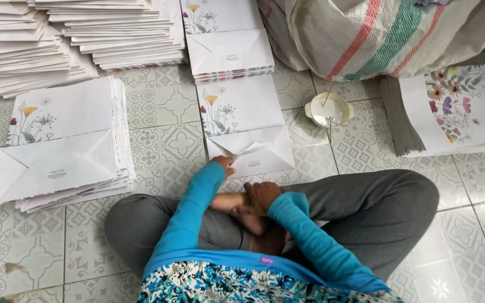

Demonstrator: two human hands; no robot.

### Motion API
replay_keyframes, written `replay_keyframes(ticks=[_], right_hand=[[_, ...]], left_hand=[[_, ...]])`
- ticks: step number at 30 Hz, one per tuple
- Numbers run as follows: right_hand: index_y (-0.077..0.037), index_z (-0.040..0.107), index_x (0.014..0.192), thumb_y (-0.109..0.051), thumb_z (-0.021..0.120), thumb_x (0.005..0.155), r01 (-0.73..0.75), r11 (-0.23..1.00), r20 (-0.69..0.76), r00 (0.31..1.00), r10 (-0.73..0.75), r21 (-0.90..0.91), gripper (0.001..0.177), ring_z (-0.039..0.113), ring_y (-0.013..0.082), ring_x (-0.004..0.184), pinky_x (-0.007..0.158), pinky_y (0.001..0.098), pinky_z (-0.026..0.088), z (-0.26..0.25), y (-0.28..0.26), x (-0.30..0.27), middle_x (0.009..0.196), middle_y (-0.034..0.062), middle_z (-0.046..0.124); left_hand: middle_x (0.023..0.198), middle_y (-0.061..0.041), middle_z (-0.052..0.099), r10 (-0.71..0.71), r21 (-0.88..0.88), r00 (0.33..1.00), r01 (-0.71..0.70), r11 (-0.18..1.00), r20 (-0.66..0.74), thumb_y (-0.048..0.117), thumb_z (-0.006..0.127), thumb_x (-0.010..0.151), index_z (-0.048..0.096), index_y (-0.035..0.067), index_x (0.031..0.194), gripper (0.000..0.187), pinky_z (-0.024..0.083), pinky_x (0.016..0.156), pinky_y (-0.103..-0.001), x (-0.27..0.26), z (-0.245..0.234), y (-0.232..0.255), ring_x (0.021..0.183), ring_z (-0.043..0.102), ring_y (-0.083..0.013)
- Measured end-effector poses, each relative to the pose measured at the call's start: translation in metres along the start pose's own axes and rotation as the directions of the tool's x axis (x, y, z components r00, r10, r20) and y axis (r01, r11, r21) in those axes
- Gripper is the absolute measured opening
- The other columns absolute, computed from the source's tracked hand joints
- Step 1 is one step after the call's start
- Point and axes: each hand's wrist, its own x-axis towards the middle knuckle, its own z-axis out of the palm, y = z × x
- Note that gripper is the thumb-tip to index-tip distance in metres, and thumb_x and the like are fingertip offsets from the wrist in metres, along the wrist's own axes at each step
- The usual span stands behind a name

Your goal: The person is manually folding printed paper sheets into envelopes and applying glue to the edges using a small stick.

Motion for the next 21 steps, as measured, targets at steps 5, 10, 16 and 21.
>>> replay_keyframes(ticks=[5, 10, 16, 21], right_hand=[[-0.004, 0.061, 0.102, -0.044, 0.061, 0.083, 0.247, 0.932, -0.217, 0.957, -0.192, 0.266, 0.045, 0.065, 0.0443, 0.062, 0.057, 0.0534, 0.050, -0.017, -0.043, -0.103, 0.081, 0.0180, 0.071], [0.001, 0.057, 0.099, -0.071, 0.062, 0.085, 0.279, 0.880, -0.199, 0.956, -0.216, 0.384, 0.073, 0.064, 0.0443, 0.062, 0.060, 0.0516, 0.052, -0.046, -0.030, -0.121, 0.080, 0.0216, 0.069], [0.003, 0.071, 0.123, -0.026, 0.076, 0.090, 0.092, 0.538, -0.126, 0.992, 0.027, 0.838, 0.044, 0.072, 0.0484, 0.101, 0.084, 0.0557, 0.059, -0.046, 0.082, -0.051, 0.113, 0.0295, 0.074], [-0.009, 0.052, 0.149, -0.024, 0.069, 0.094, -0.003, 0.859, -0.314, 0.930, 0.191, 0.513, 0.060, 0.048, 0.0406, 0.141, 0.116, 0.0515, 0.044, 0.003, 0.164, 0.049, 0.148, 0.0197, 0.055]], left_hand=[[0.146, -0.011, 0.053, 0.190, 0.139, 0.978, -0.178, 0.974, -0.083, 0.043, 0.062, 0.093, 0.051, 0.019, 0.146, 0.059, 0.046, 0.106, -0.043, 0.012, 0.018, -0.022, 0.126, 0.056, -0.0333], [0.170, -0.020, -0.006, -0.004, 0.363, 0.997, -0.022, 0.931, 0.071, 0.059, 0.052, 0.095, 0.032, 0.050, 0.154, 0.063, 0.024, 0.113, -0.072, -0.003, 0.065, 0.008, 0.152, 0.006, -0.0517], [0.170, -0.013, -0.017, -0.082, 0.373, 0.983, 0.014, 0.928, 0.165, 0.077, 0.053, 0.088, 0.023, 0.053, 0.157, 0.079, 0.020, 0.125, -0.060, -0.089, 0.016, 0.084, 0.153, -0.010, -0.0509], [0.170, -0.009, -0.019, -0.118, 0.411, 0.975, 0.031, 0.911, 0.187, 0.100, 0.022, 0.075, 0.020, 0.046, 0.161, 0.102, 0.014, 0.127, -0.058, -0.112, 0.008, 0.102, 0.153, -0.015, -0.0486]])
